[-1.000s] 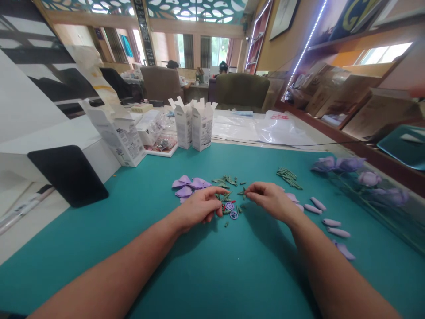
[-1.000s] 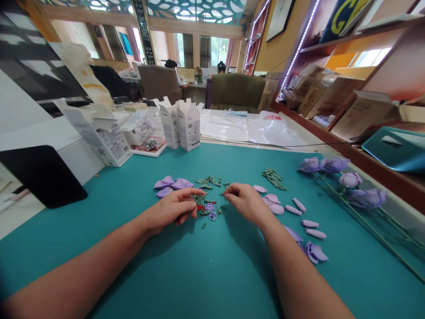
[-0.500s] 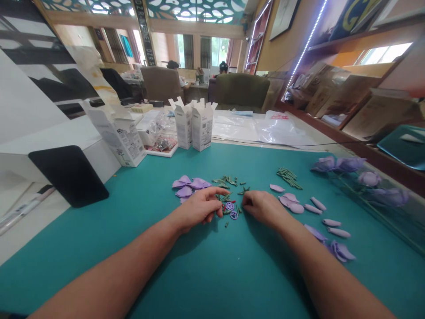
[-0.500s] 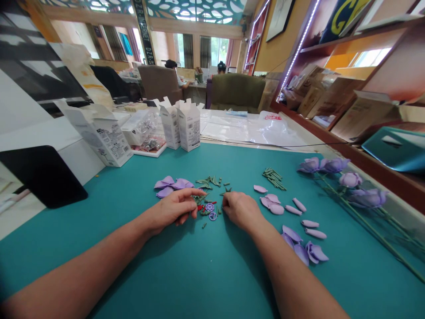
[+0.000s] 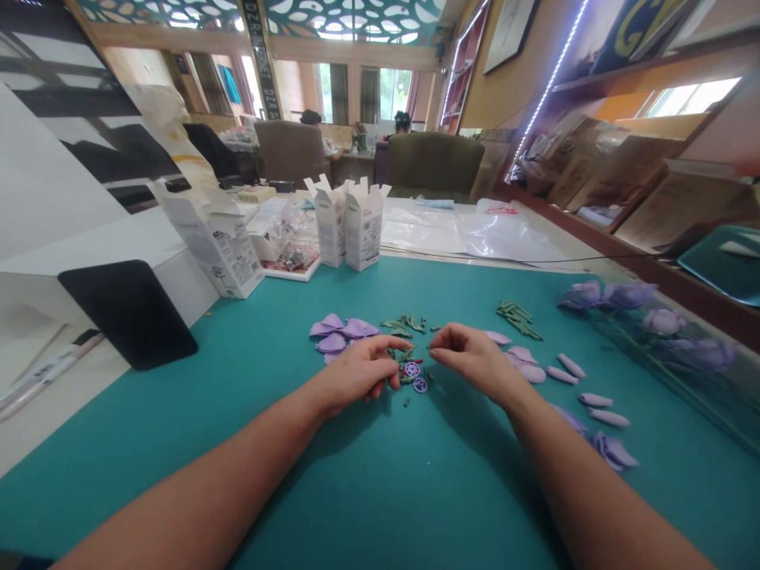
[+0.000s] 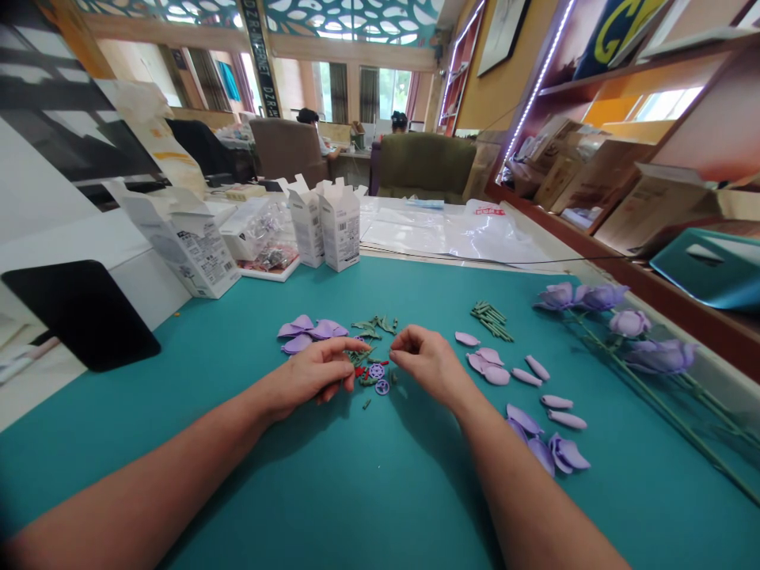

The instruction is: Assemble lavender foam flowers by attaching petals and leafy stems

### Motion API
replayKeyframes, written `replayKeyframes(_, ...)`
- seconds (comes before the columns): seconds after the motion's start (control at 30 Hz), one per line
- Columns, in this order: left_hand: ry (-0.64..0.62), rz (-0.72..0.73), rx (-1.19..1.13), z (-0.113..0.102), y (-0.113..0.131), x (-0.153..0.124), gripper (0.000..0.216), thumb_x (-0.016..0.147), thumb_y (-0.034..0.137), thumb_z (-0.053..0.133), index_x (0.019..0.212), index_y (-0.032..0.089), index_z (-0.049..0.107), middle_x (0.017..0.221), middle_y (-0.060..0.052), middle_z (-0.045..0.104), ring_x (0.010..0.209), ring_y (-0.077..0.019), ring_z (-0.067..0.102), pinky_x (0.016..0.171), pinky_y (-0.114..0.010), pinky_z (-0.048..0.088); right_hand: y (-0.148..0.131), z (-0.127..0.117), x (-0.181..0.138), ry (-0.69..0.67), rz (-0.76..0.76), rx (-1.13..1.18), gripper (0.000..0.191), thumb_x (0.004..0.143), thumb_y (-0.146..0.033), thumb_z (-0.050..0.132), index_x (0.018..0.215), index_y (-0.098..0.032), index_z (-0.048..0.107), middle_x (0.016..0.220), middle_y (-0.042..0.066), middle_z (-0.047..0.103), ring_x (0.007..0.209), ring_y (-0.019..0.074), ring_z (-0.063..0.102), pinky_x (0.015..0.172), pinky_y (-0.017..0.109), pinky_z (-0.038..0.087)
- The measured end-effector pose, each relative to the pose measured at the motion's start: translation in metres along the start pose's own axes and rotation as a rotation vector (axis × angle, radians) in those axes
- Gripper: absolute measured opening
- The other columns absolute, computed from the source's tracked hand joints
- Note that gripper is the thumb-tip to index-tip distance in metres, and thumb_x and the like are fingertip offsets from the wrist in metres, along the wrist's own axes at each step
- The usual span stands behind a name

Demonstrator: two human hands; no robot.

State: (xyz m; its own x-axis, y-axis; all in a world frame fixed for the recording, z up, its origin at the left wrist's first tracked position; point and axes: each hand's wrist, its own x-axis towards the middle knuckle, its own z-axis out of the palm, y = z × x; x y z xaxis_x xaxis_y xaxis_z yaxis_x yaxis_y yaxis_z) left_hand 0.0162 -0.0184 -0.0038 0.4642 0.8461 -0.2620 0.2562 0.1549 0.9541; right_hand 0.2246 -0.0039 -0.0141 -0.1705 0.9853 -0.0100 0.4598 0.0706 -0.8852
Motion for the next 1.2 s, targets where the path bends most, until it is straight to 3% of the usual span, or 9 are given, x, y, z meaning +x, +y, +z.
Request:
replayKeyframes(0.13,-0.003,0.001,0.007,0.000,-0.001,0.001,0.046,0.075,0.022,0.050,0.121,0.017,0.054,0.066,0.003,0.060,0.043,-0.0063,0.044,0.039,-0.018,0.031,-0.006,0.002,-0.001,-0.026,0.045,0.232,0.024,0.060,-0.031,0.068,0.080,-0.018,0.063,0.070,-0.002,0.060,0.065,0.0117,0.053,0.063,0.027,0.042)
replayKeyframes(0.3,-0.010,0.001,0.008,0.001,0.000,-0.001,0.044,0.076,0.022,0.051,0.120,0.017,0.055,0.065,0.003,0.059,0.043,-0.0058,0.043,0.040,-0.017,0.032,-0.009,0.005,-0.002,-0.057,0.068,0.345,0.023,0.057,-0.028,0.071,0.076,-0.018,0.064,0.067,-0.003,0.060,0.063,0.0103,0.053,0.063,0.027,0.042)
replayKeyframes(1.0,-0.018,-0.017,0.021,0.003,0.002,-0.002,0.042,0.077,0.022,0.051,0.118,0.017,0.054,0.065,0.004,0.059,0.042,-0.0052,0.043,0.038,-0.016,0.030,-0.005,0.012,-0.002,-0.104,0.009,0.335,0.021,0.062,-0.031,0.070,0.077,-0.018,0.063,0.068,-0.002,0.063,0.063,0.0117,0.057,0.064,0.028,0.046)
replayKeyframes(1.2,-0.004,-0.009,0.009,0.004,0.001,-0.002,0.040,0.078,0.024,0.052,0.118,0.016,0.054,0.064,0.004,0.058,0.042,-0.0052,0.042,0.039,-0.016,0.030,-0.002,0.016,-0.003,-0.042,-0.097,0.204,0.017,0.067,-0.032,0.066,0.077,-0.018,0.063,0.067,-0.002,0.060,0.063,0.0123,0.053,0.061,0.027,0.042)
